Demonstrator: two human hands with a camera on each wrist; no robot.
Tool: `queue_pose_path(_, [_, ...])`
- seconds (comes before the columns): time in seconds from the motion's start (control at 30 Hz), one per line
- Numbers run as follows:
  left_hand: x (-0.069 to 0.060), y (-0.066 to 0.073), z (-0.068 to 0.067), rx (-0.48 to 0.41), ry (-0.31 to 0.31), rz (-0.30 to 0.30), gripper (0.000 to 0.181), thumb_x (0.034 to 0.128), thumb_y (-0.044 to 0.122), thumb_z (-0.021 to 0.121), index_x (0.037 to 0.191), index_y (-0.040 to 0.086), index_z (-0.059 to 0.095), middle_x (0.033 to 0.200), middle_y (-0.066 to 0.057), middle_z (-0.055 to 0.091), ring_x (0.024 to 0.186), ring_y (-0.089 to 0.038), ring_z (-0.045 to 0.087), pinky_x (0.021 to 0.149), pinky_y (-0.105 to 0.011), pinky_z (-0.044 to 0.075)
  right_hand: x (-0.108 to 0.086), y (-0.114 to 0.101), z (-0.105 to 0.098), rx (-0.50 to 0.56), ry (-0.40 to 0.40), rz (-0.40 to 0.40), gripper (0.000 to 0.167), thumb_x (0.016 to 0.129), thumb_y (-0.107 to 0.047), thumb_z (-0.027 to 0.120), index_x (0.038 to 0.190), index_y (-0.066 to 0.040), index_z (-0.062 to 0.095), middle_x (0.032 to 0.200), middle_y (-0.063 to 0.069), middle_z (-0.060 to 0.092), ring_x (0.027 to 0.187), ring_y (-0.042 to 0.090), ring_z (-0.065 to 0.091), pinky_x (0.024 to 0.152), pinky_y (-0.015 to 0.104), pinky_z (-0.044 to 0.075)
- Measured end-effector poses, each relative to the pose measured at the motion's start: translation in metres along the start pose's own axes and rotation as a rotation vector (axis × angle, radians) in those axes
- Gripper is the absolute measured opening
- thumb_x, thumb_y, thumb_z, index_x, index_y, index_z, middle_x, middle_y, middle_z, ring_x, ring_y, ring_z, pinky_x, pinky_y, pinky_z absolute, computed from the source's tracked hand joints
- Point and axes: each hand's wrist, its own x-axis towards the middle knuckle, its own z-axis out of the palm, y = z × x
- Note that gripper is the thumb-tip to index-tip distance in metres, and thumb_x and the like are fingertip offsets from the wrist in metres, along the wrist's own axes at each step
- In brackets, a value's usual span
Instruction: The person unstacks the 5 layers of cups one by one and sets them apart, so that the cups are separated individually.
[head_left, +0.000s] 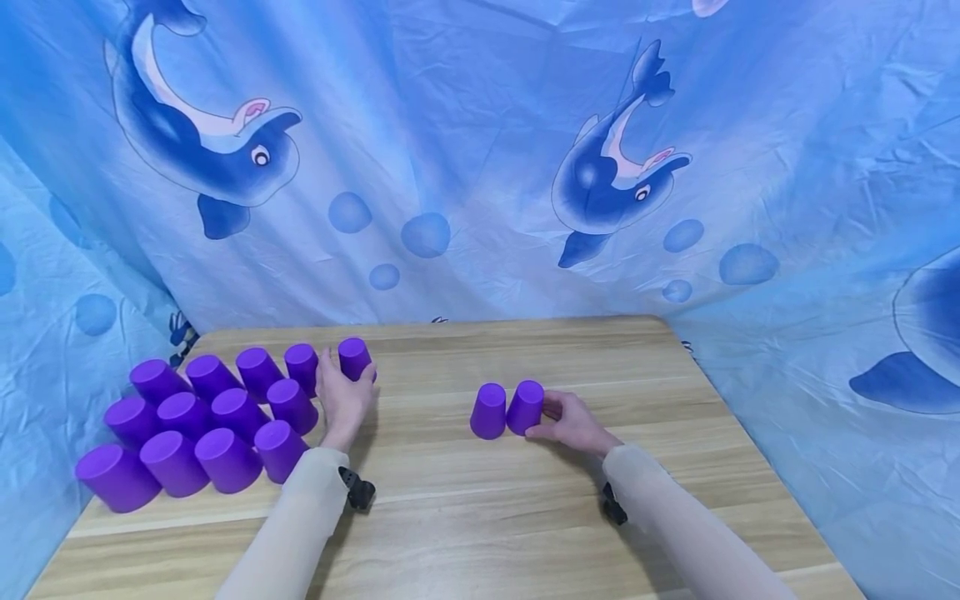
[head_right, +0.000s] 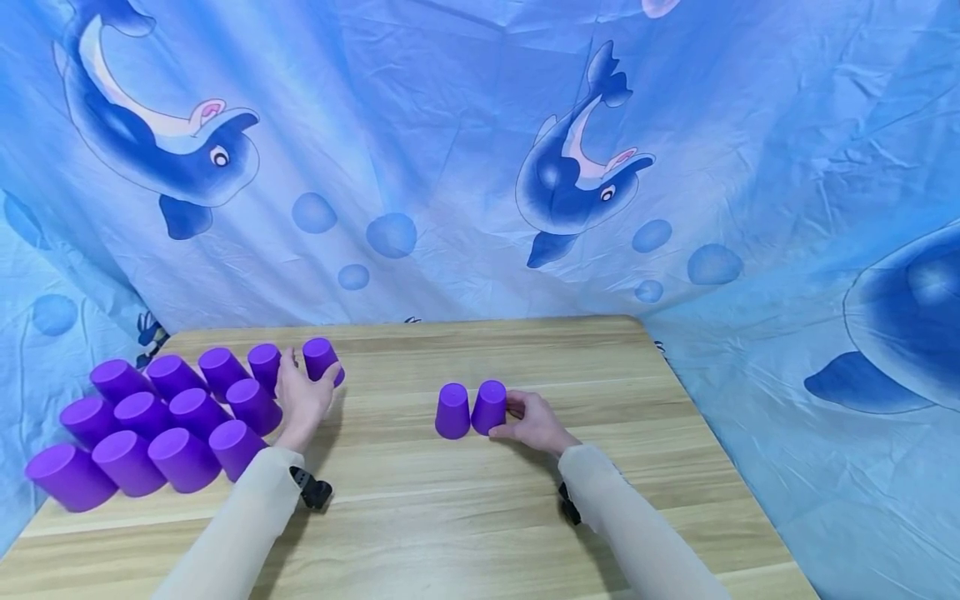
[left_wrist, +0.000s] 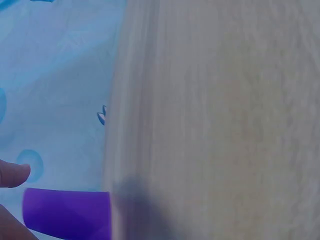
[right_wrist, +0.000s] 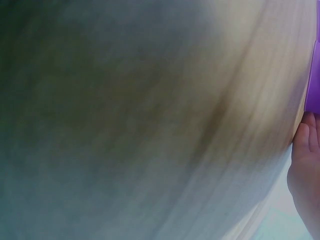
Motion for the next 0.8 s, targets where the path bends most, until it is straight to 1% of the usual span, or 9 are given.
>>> queue_pose_path(0.13, [-0.006, 0.008, -0.003, -0.008, 0.006, 0.043, 0.086, 0.0845, 0.022, 0.073, 0.15, 0.004, 0.021, 0.149, -0.023, 0.028, 0.135, -0.04, 0.026, 0.112, -0.048, 0.02, 0.0, 0.0, 0.0, -0.004, 0.006, 0.018, 0.06, 0.071, -0.011, 0.085, 0.125, -0.003, 0.059, 0.12, 0.007, 0.063, 0.117, 0.023, 0.054, 0.103, 0.036, 0.038])
queue_pose_path(0.2, [-0.01, 0.012, -0.004, -0.014, 0.019, 0.082, 0.085, 0.0836, 0.022, 0.074, 0.149, 0.002, 0.022, 0.148, -0.023, 0.029, 0.134, -0.039, 0.028, 0.111, -0.048, 0.021, 0.0, 0.0, -0.001, -0.01, 0.01, 0.026, 0.06, 0.071, -0.011, 0.085, 0.125, -0.004, 0.059, 0.12, 0.006, 0.063, 0.117, 0.022, 0.054, 0.103, 0.035, 0.038])
queue_pose_path(0.27, [-0.015, 0.016, -0.004, -0.022, 0.041, 0.135, 0.083, 0.0823, 0.02, 0.075, 0.147, 0.0, 0.026, 0.146, -0.023, 0.031, 0.133, -0.039, 0.03, 0.111, -0.046, 0.023, 0.0, 0.0, -0.001, -0.011, 0.01, 0.023, 0.061, 0.071, -0.012, 0.085, 0.125, -0.004, 0.059, 0.121, 0.007, 0.063, 0.118, 0.023, 0.054, 0.104, 0.036, 0.038])
queue_pose_path(0.37, [-0.023, 0.022, -0.002, -0.051, 0.068, 0.204, 0.08, 0.0793, 0.016, 0.077, 0.143, -0.002, 0.033, 0.142, -0.023, 0.036, 0.129, -0.038, 0.035, 0.109, -0.046, 0.027, -0.001, 0.001, -0.001, -0.01, 0.01, 0.017, 0.062, 0.071, -0.012, 0.085, 0.126, -0.003, 0.058, 0.122, 0.008, 0.062, 0.118, 0.024, 0.054, 0.104, 0.038, 0.037])
queue_pose_path(0.47, [-0.033, 0.027, 0.004, -0.087, 0.051, 0.237, 0.078, 0.0771, 0.014, 0.078, 0.141, -0.002, 0.037, 0.136, -0.024, 0.04, 0.124, -0.038, 0.039, 0.105, -0.048, 0.031, -0.001, 0.002, -0.001, -0.003, 0.008, 0.015, 0.063, 0.071, -0.012, 0.085, 0.127, -0.003, 0.057, 0.122, 0.009, 0.062, 0.118, 0.024, 0.054, 0.104, 0.038, 0.037])
queue_pose_path(0.53, [-0.04, 0.031, 0.007, -0.095, -0.002, 0.23, 0.08, 0.0765, 0.016, 0.079, 0.142, -0.001, 0.036, 0.137, -0.024, 0.04, 0.123, -0.038, 0.04, 0.104, -0.05, 0.032, -0.004, -0.008, -0.002, 0.009, 0.0, 0.01, 0.061, 0.072, -0.008, 0.084, 0.127, 0.0, 0.057, 0.122, 0.012, 0.061, 0.118, 0.028, 0.053, 0.105, 0.041, 0.036])
queue_pose_path(0.6, [-0.047, 0.035, 0.01, -0.079, -0.075, 0.214, 0.082, 0.077, 0.02, 0.079, 0.143, 0.0, 0.034, 0.14, -0.024, 0.037, 0.125, -0.039, 0.037, 0.105, -0.051, 0.03, -0.006, -0.018, -0.002, 0.017, -0.011, 0.009, 0.06, 0.073, -0.006, 0.082, 0.127, 0.003, 0.056, 0.122, 0.014, 0.061, 0.119, 0.031, 0.052, 0.105, 0.043, 0.036])
queue_pose_path(0.7, [-0.057, 0.039, 0.016, -0.036, -0.214, 0.181, 0.089, 0.0778, 0.026, 0.078, 0.146, 0.001, 0.028, 0.146, -0.023, 0.029, 0.131, -0.039, 0.031, 0.107, -0.053, 0.027, -0.009, -0.028, -0.003, 0.028, -0.023, -0.004, 0.059, 0.074, -0.001, 0.08, 0.126, 0.007, 0.054, 0.122, 0.019, 0.06, 0.119, 0.036, 0.051, 0.105, 0.048, 0.035])
queue_pose_path(0.8, [-0.065, 0.04, 0.024, -0.007, -0.346, 0.168, 0.097, 0.076, 0.031, 0.081, 0.148, 0.002, 0.023, 0.149, -0.023, 0.025, 0.132, -0.04, 0.029, 0.107, -0.054, 0.027, -0.005, -0.016, -0.001, 0.025, -0.015, -0.007, 0.06, 0.074, -0.003, 0.081, 0.127, 0.007, 0.054, 0.123, 0.019, 0.059, 0.119, 0.036, 0.051, 0.105, 0.048, 0.034])
